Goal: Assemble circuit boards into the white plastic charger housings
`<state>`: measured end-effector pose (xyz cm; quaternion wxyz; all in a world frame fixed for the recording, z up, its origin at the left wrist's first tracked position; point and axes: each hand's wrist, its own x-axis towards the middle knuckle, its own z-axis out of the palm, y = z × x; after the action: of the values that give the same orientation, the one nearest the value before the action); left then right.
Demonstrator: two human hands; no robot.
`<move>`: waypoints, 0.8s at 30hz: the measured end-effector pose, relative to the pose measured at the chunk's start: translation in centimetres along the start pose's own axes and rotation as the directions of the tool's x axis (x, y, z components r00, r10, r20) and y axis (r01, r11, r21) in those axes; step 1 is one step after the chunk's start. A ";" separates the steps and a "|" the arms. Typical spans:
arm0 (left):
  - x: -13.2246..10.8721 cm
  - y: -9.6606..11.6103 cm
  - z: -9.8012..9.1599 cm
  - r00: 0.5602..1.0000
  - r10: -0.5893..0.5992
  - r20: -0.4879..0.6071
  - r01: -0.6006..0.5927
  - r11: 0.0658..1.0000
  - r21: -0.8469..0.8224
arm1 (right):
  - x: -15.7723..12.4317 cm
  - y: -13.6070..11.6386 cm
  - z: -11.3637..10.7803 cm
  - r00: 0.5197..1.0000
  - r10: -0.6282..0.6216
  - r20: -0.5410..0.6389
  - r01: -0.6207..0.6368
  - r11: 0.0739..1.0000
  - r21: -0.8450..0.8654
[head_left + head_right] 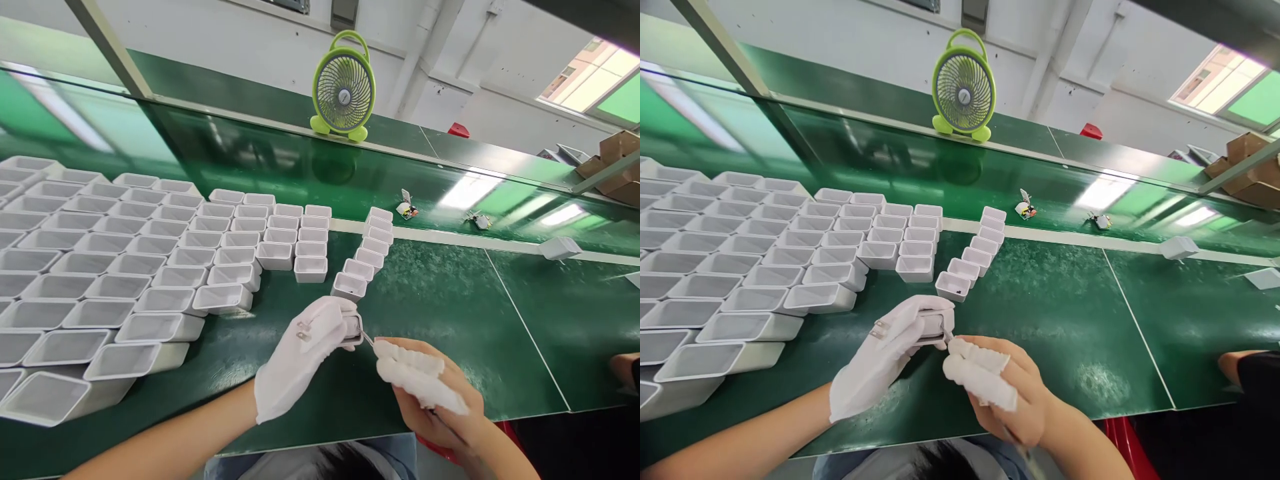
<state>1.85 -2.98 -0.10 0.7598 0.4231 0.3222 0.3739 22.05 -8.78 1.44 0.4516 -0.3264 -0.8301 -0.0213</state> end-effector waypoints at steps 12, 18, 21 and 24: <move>-0.1 0.4 0.0 0.978 -0.131 0.162 0.138 0.990 -0.033 | 1.7 0.0 -0.5 0.983 0.168 -0.075 -0.147 0.961 0.233; -0.2 0.7 0.1 0.976 -0.137 0.167 0.134 0.991 0.031 | 1.2 0.2 0.0 0.987 0.154 -0.038 -0.139 0.956 0.260; -0.2 1.1 0.4 0.978 -0.152 0.142 0.144 0.988 0.064 | 1.5 0.2 0.0 0.993 0.116 0.013 -0.115 0.952 0.285; -0.2 1.6 0.6 0.975 -0.189 0.115 0.180 0.980 0.087 | 1.8 0.2 0.0 0.992 0.116 0.043 -0.123 0.955 0.272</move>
<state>1.82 -2.80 1.60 0.7931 0.4421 0.3265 0.2625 21.46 -7.71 2.74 0.4819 -0.3106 -0.8097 0.1252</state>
